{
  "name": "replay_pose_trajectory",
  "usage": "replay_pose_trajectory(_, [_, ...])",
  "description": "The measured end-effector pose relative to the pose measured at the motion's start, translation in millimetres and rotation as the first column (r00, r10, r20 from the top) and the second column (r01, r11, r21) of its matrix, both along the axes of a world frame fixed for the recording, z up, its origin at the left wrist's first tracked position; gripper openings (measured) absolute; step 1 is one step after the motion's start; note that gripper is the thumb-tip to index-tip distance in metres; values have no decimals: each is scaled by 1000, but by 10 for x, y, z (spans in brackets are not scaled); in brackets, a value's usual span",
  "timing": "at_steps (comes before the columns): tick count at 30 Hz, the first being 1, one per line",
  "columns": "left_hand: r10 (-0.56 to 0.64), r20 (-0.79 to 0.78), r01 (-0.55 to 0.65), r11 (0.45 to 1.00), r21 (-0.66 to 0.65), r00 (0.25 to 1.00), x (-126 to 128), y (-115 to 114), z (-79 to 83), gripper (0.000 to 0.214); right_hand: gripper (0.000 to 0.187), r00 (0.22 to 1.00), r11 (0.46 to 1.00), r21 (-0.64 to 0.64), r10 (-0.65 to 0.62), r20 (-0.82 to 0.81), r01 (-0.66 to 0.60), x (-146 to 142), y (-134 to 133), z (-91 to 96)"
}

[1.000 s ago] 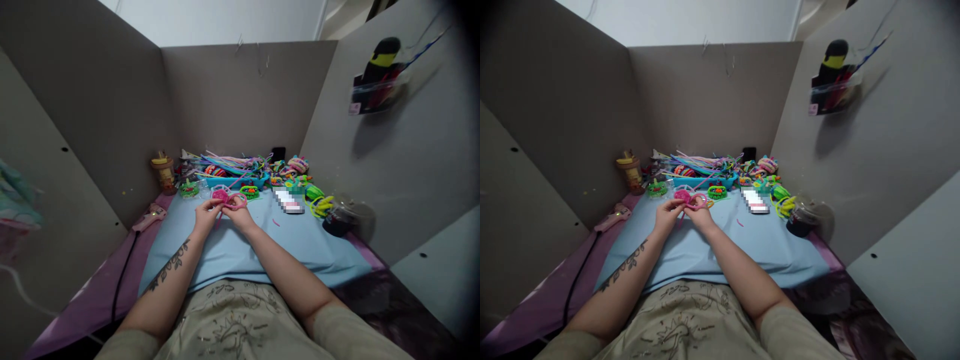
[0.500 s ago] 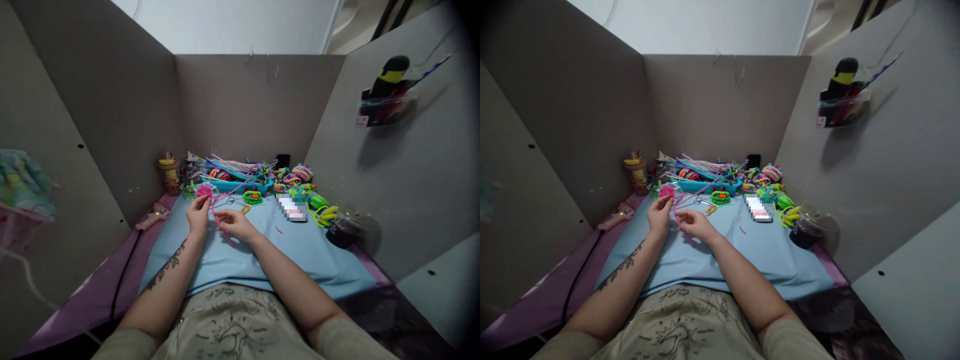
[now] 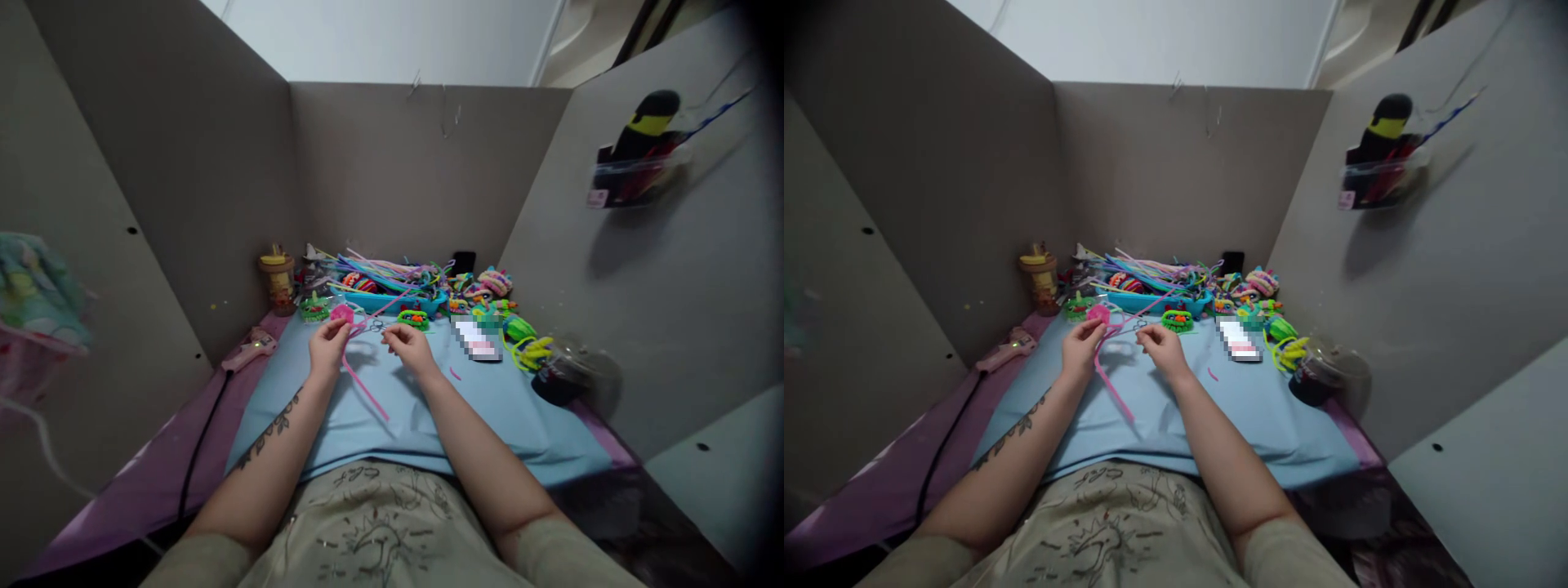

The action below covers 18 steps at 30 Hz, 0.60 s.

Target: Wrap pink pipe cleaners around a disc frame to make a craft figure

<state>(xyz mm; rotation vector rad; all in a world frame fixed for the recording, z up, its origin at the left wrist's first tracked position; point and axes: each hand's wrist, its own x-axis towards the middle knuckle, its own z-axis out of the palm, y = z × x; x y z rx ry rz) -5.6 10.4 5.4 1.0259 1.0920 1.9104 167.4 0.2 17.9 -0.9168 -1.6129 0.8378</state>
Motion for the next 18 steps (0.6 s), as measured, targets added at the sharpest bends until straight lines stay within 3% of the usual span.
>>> replay_pose_trajectory(3, [-82, -64, 82, 997, -3, 995, 94, -72, 27, 28, 16, 987, 978, 136, -158, 6, 155, -101, -11, -40])
replay_pose_trajectory(7, [-154, -129, 153, 988, -15, 980, 166, -149, 50, 25, 7, 976, 947, 258, -211, 50, 192, -181, -36, -56])
replay_pose_trajectory(14, [-221, -164, 218, 975, -39, 961, 150, -154, 32, 27, 8, 947, 905, 310, -318, 37, 292, -179, 27, -81])
replay_pose_trajectory(18, [-220, -146, 217, 975, -37, 964, 158, -142, 19, 28, 13, 949, 906, 317, -311, 50, 281, -210, 30, -93])
